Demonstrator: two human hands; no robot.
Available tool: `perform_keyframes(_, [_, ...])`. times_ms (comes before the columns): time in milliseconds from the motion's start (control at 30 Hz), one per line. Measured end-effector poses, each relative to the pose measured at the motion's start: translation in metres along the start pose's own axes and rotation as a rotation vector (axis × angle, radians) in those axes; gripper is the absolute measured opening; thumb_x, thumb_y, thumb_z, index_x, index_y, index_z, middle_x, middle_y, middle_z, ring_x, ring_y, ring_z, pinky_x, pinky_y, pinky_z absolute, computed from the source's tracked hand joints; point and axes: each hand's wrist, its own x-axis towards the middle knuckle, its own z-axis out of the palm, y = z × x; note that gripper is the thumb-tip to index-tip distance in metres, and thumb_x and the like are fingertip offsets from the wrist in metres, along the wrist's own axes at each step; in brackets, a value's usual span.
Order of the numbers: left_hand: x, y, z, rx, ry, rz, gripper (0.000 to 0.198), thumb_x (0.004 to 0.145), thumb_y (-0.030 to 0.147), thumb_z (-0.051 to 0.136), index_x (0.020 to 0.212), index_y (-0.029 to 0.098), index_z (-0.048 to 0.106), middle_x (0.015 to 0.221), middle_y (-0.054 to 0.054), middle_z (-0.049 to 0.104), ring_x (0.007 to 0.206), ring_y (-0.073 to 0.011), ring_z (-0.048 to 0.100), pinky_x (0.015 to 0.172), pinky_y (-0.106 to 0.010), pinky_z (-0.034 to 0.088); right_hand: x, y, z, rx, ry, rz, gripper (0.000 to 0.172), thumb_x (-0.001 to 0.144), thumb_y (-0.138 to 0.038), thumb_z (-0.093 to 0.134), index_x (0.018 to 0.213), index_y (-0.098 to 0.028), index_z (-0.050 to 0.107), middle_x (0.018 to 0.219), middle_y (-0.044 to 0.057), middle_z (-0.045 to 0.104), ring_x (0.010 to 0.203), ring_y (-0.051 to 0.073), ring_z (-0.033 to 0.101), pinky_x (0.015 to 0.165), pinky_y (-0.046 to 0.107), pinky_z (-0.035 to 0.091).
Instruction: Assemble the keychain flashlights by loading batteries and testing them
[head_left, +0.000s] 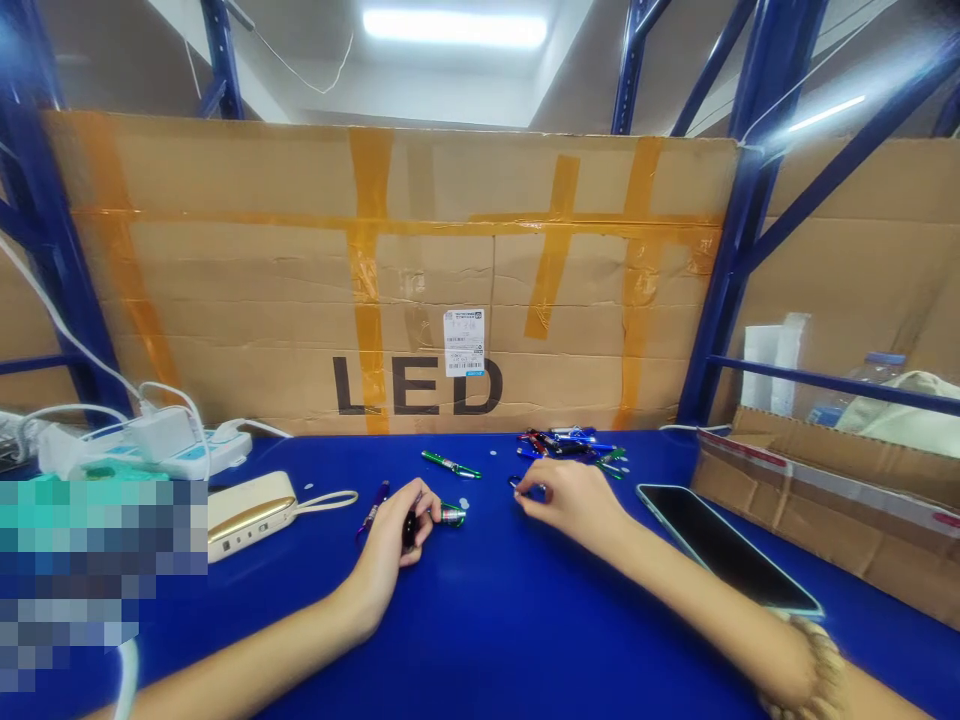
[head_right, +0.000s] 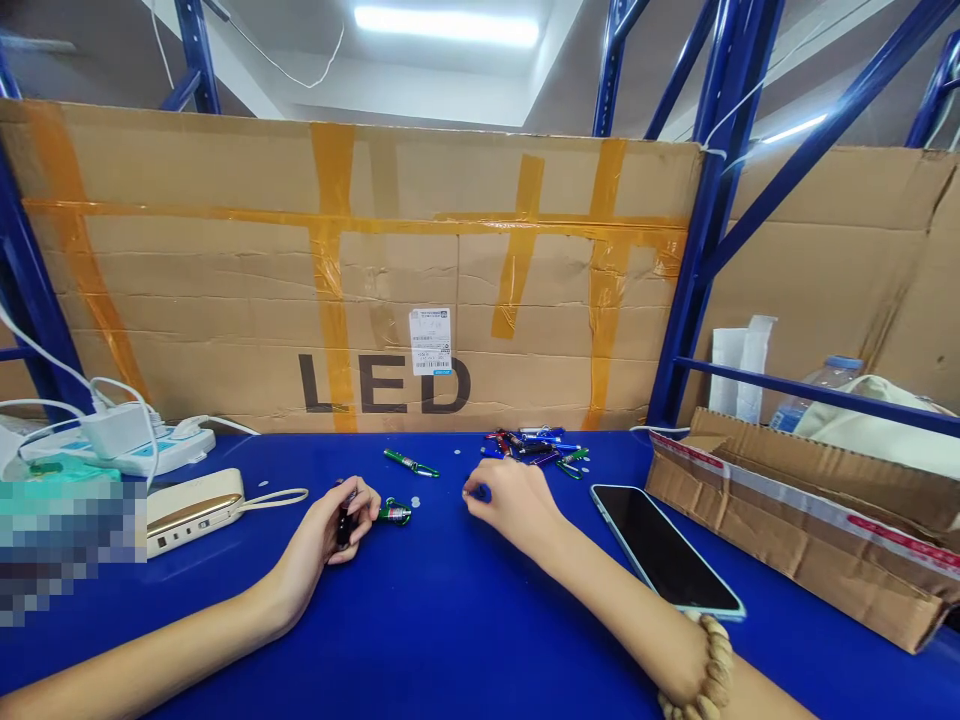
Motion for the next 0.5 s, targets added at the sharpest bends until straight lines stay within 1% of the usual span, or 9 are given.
perform_keyframes(33, [0.0,0.0,0.001,0.01,0.002,-0.001,0.042,0.068,0.058,0.046,0.057,0.019,0.032,0.06,0.003,0.044,0.044,-0.0056,0.024,0.036,-0.016,0.011,-0.001,0.0,0.003,-0.009,-0.055,-0.019,0.012,0.069,-0.015,0.061,0.065,-0.023,0.069,0.072,-0.003,0.069,0.052,0.011,0.059,0.042,0.021,0.035])
perform_keyframes(100, [-0.001,0.001,0.001,0.034,-0.008,-0.018,0.042,0.067,0.057,0.046,0.057,0.019,0.033,0.057,0.004,0.043,0.043,-0.0053,0.024,0.035,-0.016,0.012,-0.002,0.0,0.006,-0.009,-0.107,-0.043,0.014,0.069,-0.015,0.06,0.063,-0.024,0.069,0.073,-0.003,0.069,0.051,0.012,0.06,0.042,0.022,0.034])
perform_keyframes(167, [0.0,0.0,0.001,0.054,-0.021,-0.047,0.042,0.066,0.058,0.045,0.056,0.019,0.033,0.056,0.004,0.042,0.042,-0.005,0.023,0.035,-0.015,0.012,0.001,-0.001,0.002,-0.033,-0.097,-0.01,0.013,0.07,-0.018,0.06,0.064,-0.025,0.07,0.073,-0.003,0.069,0.053,0.013,0.06,0.043,0.022,0.035])
perform_keyframes(200, [0.0,0.0,0.001,0.064,-0.025,-0.063,0.043,0.065,0.059,0.045,0.056,0.019,0.033,0.055,0.004,0.042,0.041,-0.0048,0.023,0.034,-0.015,0.012,0.004,0.0,-0.004,-0.058,-0.074,0.028,0.013,0.07,-0.019,0.059,0.066,-0.026,0.07,0.073,-0.003,0.07,0.055,0.013,0.061,0.044,0.022,0.036])
perform_keyframes(300, [0.004,-0.003,-0.002,0.098,-0.038,-0.085,0.045,0.063,0.062,0.047,0.056,0.019,0.034,0.054,0.004,0.043,0.038,-0.004,0.023,0.033,-0.015,0.012,0.012,0.01,-0.036,-0.155,0.097,0.225,0.013,0.072,-0.026,0.056,0.072,-0.025,0.07,0.073,-0.001,0.07,0.061,0.016,0.063,0.05,0.023,0.039])
perform_keyframes(367, [0.007,-0.006,-0.003,0.116,-0.057,-0.082,0.047,0.062,0.064,0.047,0.056,0.019,0.033,0.052,0.004,0.044,0.036,-0.0036,0.023,0.031,-0.015,0.012,0.012,0.027,-0.066,-0.235,0.301,0.424,0.014,0.071,-0.033,0.058,0.076,-0.025,0.069,0.073,0.0,0.069,0.066,0.018,0.064,0.053,0.024,0.041])
perform_keyframes(400, [0.009,-0.008,-0.004,0.116,-0.066,-0.075,0.048,0.062,0.065,0.047,0.055,0.019,0.032,0.051,0.004,0.044,0.035,-0.0035,0.023,0.03,-0.015,0.012,0.009,0.039,-0.082,-0.291,0.366,0.5,0.016,0.071,-0.034,0.058,0.077,-0.025,0.069,0.074,0.001,0.07,0.069,0.019,0.064,0.055,0.025,0.041])
perform_keyframes(467, [0.011,-0.009,-0.004,0.107,-0.085,-0.068,0.048,0.062,0.065,0.047,0.055,0.02,0.032,0.051,0.004,0.044,0.033,-0.003,0.022,0.028,-0.015,0.012,-0.004,0.068,-0.112,-0.435,0.386,0.61,0.017,0.073,-0.03,0.057,0.078,-0.021,0.07,0.078,0.006,0.07,0.075,0.023,0.064,0.057,0.028,0.041])
perform_keyframes(500, [0.011,-0.009,-0.004,0.105,-0.09,-0.065,0.048,0.062,0.065,0.047,0.055,0.02,0.031,0.05,0.004,0.044,0.032,-0.0029,0.022,0.028,-0.015,0.012,-0.012,0.084,-0.125,-0.508,0.358,0.676,0.015,0.071,-0.027,0.059,0.075,-0.017,0.071,0.077,0.011,0.07,0.076,0.026,0.064,0.056,0.03,0.04])
